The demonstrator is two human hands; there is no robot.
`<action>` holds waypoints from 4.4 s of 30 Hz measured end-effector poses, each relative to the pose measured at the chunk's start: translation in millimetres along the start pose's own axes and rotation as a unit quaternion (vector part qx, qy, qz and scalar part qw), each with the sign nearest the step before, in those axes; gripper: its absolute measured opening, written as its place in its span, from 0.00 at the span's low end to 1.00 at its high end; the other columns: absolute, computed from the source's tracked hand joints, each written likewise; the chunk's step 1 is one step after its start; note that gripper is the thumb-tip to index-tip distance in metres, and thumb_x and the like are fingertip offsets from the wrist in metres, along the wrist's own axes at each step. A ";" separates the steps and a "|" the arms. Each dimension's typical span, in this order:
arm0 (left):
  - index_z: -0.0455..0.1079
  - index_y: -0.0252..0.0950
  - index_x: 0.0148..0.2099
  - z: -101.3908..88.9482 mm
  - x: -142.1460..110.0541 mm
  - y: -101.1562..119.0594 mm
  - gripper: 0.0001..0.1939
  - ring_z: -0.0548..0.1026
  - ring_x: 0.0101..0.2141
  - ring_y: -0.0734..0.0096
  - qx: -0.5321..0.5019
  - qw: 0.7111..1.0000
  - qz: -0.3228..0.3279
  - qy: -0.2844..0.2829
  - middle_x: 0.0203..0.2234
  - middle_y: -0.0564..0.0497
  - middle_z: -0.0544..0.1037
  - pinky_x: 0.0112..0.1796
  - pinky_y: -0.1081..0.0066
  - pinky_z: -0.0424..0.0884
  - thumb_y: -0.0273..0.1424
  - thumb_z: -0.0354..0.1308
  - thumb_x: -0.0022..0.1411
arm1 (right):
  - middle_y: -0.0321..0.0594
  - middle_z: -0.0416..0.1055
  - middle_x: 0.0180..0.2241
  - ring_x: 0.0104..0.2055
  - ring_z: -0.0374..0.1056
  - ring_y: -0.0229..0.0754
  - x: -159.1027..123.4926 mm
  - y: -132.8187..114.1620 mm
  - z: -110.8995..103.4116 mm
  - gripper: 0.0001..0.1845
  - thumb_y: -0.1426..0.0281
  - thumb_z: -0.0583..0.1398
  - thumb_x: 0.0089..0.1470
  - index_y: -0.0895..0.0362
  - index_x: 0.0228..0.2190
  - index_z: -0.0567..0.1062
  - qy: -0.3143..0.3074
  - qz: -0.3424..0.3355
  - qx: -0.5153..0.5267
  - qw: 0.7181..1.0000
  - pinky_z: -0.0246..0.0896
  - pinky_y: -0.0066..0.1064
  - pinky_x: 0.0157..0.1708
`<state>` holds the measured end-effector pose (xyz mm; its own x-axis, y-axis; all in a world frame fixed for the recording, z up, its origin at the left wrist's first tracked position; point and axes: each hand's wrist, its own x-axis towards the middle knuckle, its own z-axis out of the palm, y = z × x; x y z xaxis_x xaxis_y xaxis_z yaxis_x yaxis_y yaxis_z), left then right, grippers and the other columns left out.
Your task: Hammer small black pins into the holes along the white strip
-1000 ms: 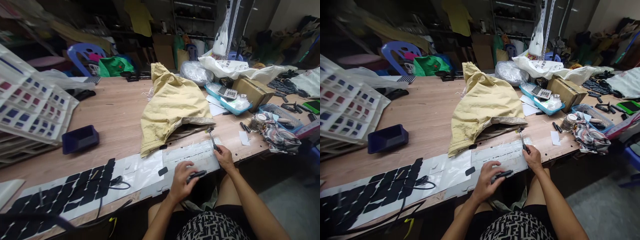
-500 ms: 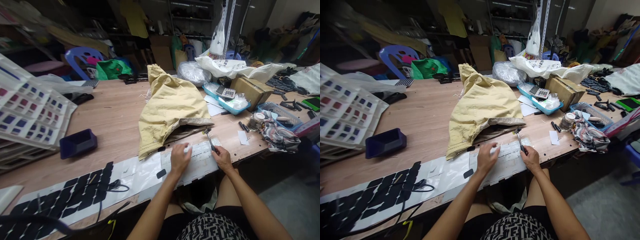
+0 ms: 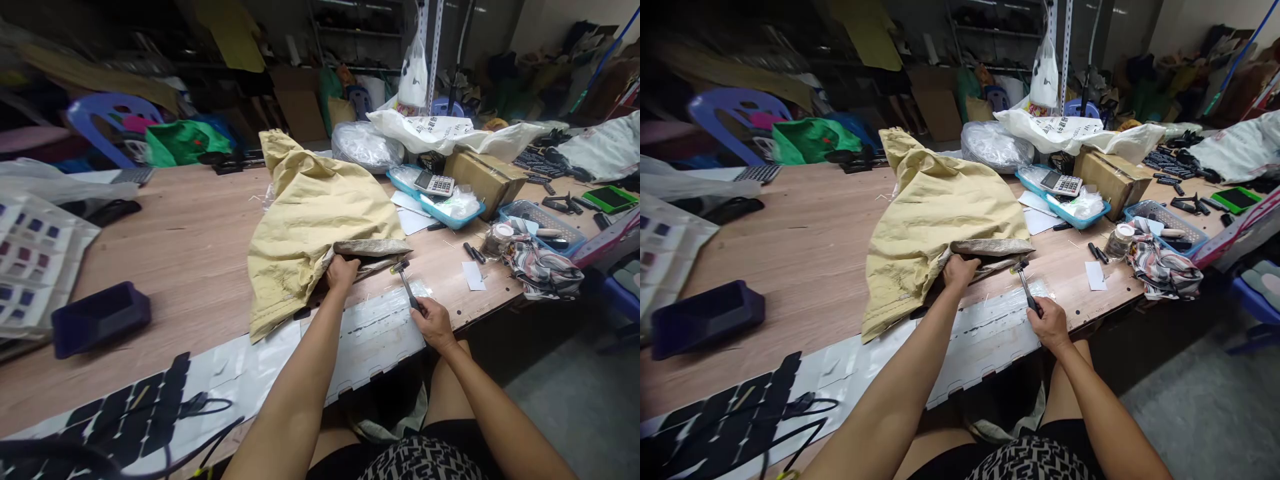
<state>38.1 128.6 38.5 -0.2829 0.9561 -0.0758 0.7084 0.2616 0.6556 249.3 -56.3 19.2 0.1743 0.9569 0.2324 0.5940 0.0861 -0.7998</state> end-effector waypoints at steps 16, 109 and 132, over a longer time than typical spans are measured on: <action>0.79 0.40 0.39 -20.0 -111.8 -95.9 0.12 0.73 0.36 0.63 -0.110 0.964 0.224 -0.095 0.31 0.50 0.78 0.41 0.65 0.69 0.38 0.62 0.54 | 0.39 0.76 0.33 0.31 0.68 0.40 0.5 0.4 -0.2 0.13 0.65 0.59 0.53 0.57 0.38 0.79 -0.007 0.003 -0.002 1.000 0.65 0.29 0.33; 0.74 0.39 0.33 6.4 -5.0 12.1 0.17 0.77 0.32 0.49 -0.093 0.991 -0.096 0.013 0.28 0.41 0.78 0.30 0.60 0.67 0.45 0.65 0.45 | 0.38 0.73 0.29 0.28 0.65 0.39 0.1 0.8 -6.6 0.12 0.66 0.59 0.53 0.56 0.37 0.80 -0.010 -0.019 0.010 1.000 0.64 0.28 0.30; 0.78 0.43 0.40 -12.1 -116.8 -90.9 0.09 0.71 0.39 0.61 -0.019 0.970 0.236 -0.048 0.33 0.51 0.75 0.43 0.63 0.66 0.39 0.63 0.57 | 0.39 0.76 0.33 0.30 0.68 0.39 2.3 6.1 -5.9 0.14 0.64 0.59 0.54 0.57 0.39 0.79 -0.023 -0.026 0.000 0.999 0.66 0.30 0.32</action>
<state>-1.1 -8.4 -3.1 0.1309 0.9764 0.1717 0.7194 -0.2127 0.6613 258.0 -55.2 18.2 0.1072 0.9627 0.2484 0.6016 0.1361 -0.7871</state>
